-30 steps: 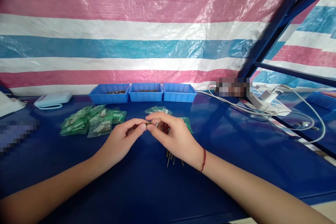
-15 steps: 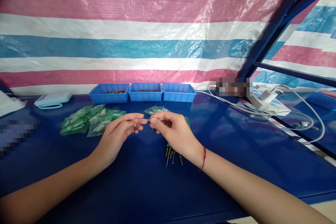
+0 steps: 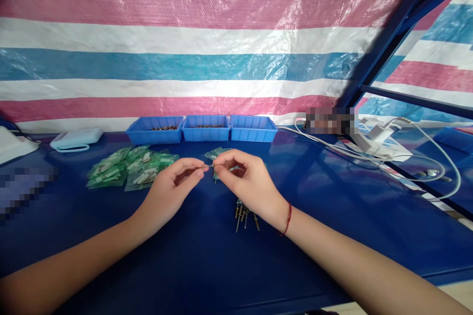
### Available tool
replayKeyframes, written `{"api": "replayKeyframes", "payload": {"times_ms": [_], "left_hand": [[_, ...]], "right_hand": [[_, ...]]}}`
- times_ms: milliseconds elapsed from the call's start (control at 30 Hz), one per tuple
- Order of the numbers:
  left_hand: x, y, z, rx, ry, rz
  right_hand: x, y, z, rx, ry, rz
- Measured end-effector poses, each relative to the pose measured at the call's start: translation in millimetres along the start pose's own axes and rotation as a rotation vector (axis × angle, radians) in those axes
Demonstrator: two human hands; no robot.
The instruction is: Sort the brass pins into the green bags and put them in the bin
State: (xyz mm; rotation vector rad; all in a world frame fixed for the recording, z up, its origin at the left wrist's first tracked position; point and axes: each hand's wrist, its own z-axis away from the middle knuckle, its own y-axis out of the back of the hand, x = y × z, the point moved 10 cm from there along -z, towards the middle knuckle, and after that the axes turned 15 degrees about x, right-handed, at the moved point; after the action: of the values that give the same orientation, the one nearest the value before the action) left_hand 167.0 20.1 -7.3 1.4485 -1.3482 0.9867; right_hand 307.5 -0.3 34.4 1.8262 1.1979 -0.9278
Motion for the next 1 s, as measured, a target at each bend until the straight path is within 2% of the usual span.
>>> {"api": "replayKeyframes", "payload": {"times_ms": [133, 267, 300, 400, 467, 600, 700, 800, 867, 1000], "left_hand": [[-4, 1.6, -1, 0.024, -0.019, -0.071], [-3, -1.4, 1, -0.02, -0.032, -0.109], [-2, -1.2, 1, -0.026, -0.04, -0.121], [6, -1.5, 4, -0.056, -0.127, -0.192], [16, -7.0, 8, -0.116, -0.25, -0.265], [33, -28.6, 29, -0.304, -0.525, -0.35], [39, -42.3, 45, -0.41, -0.652, -0.38], [38, -50.6, 52, -0.465, -0.694, -0.44], [36, -50.5, 49, -0.445, -0.671, -0.459], [32, -45.4, 37, -0.372, -0.584, -0.45]], "right_hand": [[-19, 16, -34, 0.211, 0.196, 0.104], [-27, 11, -89, 0.372, 0.359, 0.176], [-24, 4, -103, 0.362, 0.371, 0.245], [-4, -24, -129, 0.164, 0.314, 0.464], [5, -27, -124, 0.084, 0.287, 0.511], [10, -2, -83, 0.011, 0.239, 0.479], [15, 12, -49, -0.151, 0.176, 0.45], [22, 9, -17, -0.418, 0.139, 0.478], [21, 4, -3, -0.526, 0.19, 0.536], [18, -1, 6, -0.515, 0.298, 0.688]]}}
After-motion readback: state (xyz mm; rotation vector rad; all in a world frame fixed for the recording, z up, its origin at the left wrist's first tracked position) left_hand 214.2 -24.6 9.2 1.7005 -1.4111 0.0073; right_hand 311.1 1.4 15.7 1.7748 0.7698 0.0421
